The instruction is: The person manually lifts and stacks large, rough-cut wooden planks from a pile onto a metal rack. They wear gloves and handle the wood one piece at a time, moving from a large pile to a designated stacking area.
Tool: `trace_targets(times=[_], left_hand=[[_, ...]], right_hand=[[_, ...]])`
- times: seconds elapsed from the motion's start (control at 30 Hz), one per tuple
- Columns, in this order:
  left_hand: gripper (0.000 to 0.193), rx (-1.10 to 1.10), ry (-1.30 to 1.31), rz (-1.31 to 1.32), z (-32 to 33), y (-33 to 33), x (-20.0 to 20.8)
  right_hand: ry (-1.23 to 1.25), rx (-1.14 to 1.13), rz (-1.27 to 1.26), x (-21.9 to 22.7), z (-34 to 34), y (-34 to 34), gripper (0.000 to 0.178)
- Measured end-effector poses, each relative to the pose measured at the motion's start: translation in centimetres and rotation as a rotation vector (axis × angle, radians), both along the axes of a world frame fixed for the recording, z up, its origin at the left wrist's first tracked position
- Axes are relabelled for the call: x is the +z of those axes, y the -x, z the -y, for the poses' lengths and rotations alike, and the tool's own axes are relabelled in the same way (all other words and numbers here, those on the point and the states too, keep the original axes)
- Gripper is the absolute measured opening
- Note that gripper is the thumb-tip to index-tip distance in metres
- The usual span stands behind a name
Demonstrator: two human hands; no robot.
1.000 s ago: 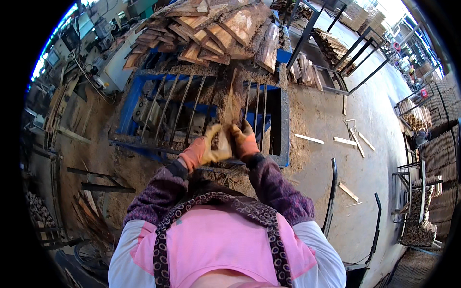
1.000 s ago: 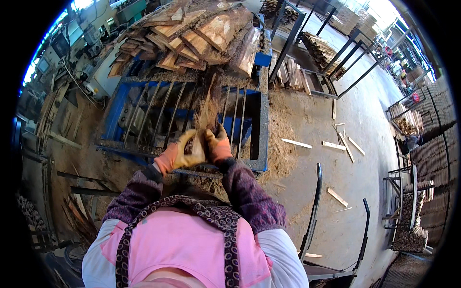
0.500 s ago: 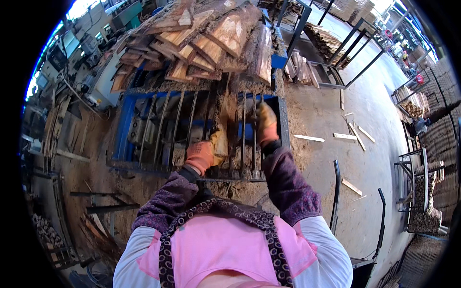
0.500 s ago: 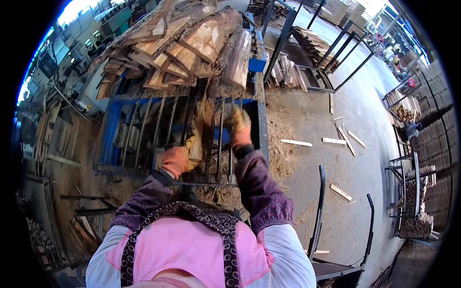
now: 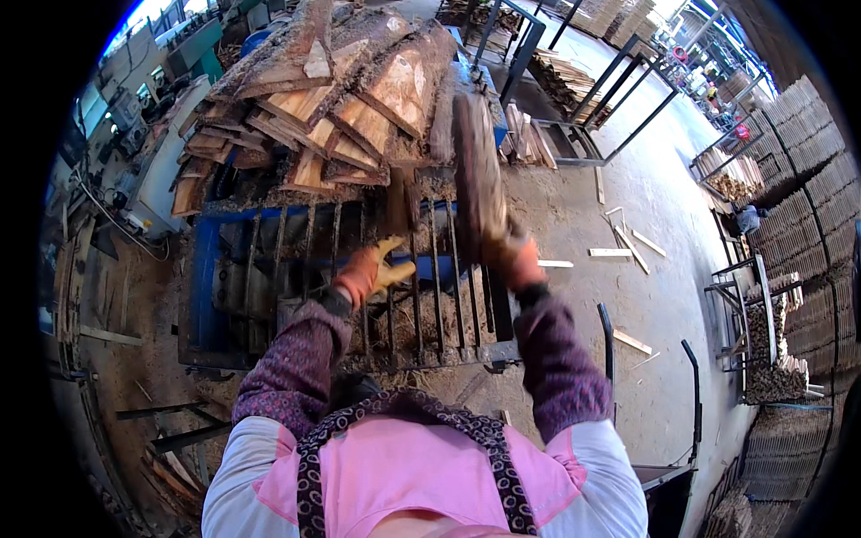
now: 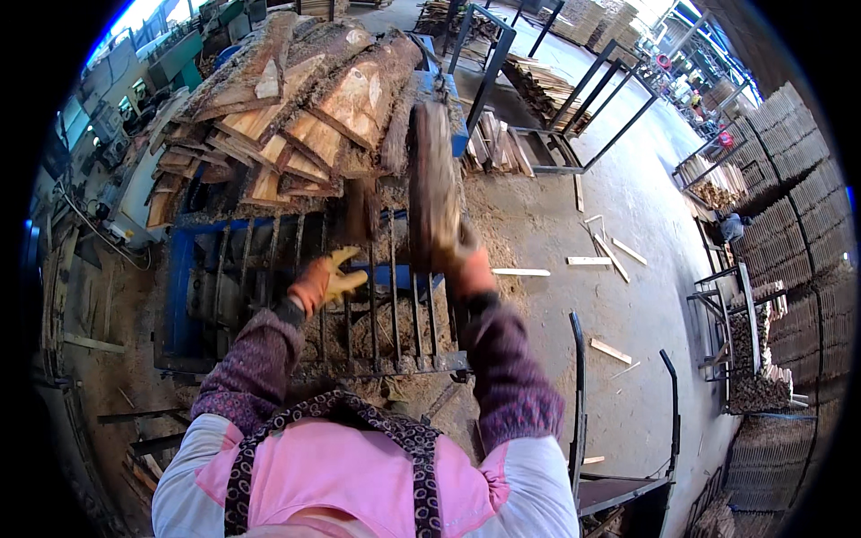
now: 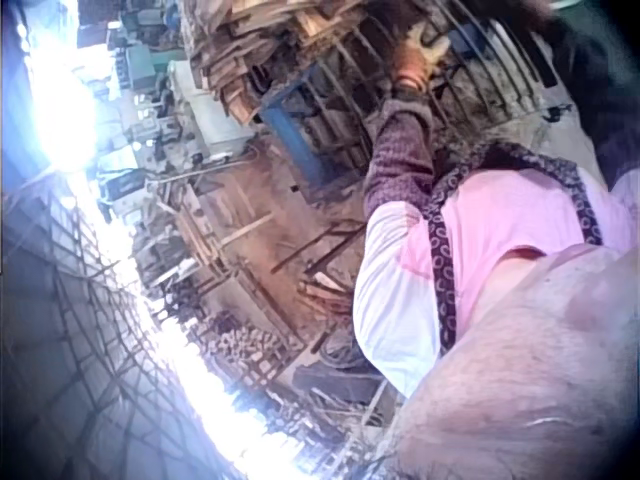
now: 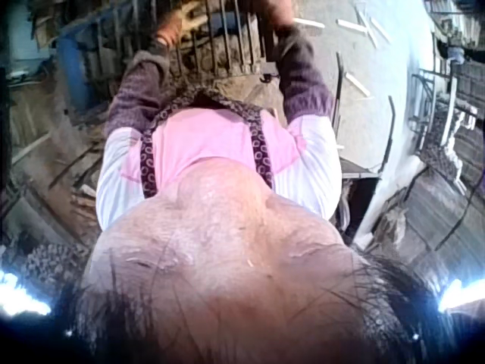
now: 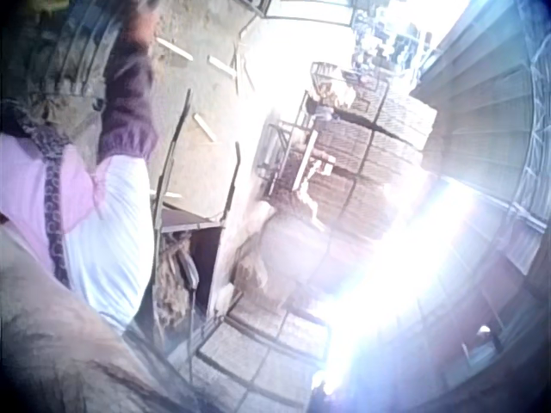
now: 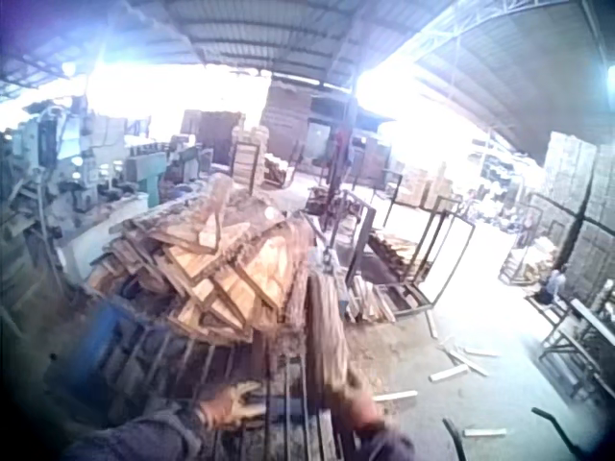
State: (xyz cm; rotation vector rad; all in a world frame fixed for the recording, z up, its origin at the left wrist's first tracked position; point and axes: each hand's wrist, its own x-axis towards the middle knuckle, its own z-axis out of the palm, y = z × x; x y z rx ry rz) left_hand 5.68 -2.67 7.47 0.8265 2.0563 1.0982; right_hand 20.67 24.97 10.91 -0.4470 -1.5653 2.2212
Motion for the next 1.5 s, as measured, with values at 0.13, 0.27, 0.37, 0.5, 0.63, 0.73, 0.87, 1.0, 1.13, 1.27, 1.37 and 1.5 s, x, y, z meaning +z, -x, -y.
trace_targets(times=[0.13, 0.27, 0.37, 0.5, 0.63, 0.73, 0.87, 1.0, 1.13, 1.27, 1.37, 1.5], left_hand=[[0.106, -0.030, -0.297, 0.252, 1.5, -9.6, -1.6], [0.115, -0.184, -0.241, -0.052, 3.9, -16.0, -1.6], [0.117, -0.107, -0.077, -0.295, 4.3, -16.9, 0.1], [0.105, 0.094, 0.141, -0.666, 4.1, -15.0, -0.1], [0.082, 0.151, 0.291, -0.690, 3.4, -11.1, -0.2], [0.067, 0.182, 0.318, -0.690, 3.4, -8.4, -2.2], [0.067, 0.104, 0.322, -0.654, 3.5, -7.0, -1.7], [0.062, 0.096, 0.347, -0.628, 1.2, -3.8, -4.4], [0.056, 0.161, 0.491, -0.589, -0.8, 1.7, -8.0], [0.079, 0.124, 0.406, -0.527, -4.2, 6.2, -7.5], [0.094, 0.097, 0.296, -0.412, -2.6, 8.2, -6.0], [0.083, -0.006, -0.003, -0.067, -1.6, 7.7, -3.4]], right_hand=[[0.042, -0.007, -0.062, -5.3, 9.5, -10.4, 0.064], [0.125, 0.009, 0.004, -6.4, 15.2, -12.6, 0.059], [0.070, 0.027, 0.011, -7.5, 15.8, -9.8, 0.051], [0.191, 0.077, 0.005, -7.2, 16.3, -5.1, 0.048], [0.442, 0.212, 0.016, -6.0, 15.7, -1.9, 0.037], [0.601, 0.262, 0.007, -6.0, 15.0, -0.4, 0.040], [-0.280, -0.045, 0.178, -5.5, 14.9, 0.1, 0.068], [-0.571, -0.308, -0.108, -2.6, 10.1, 6.6, 0.071], [-1.257, -0.434, -0.101, 7.6, 7.2, 13.3, 0.077], [-1.400, -0.153, 0.333, 7.8, 2.0, 21.6, 0.093], [-1.561, 0.062, 0.474, 9.0, 1.7, 24.2, 0.097], [-1.814, -0.031, 0.433, 9.8, -1.4, 24.2, 0.078]])
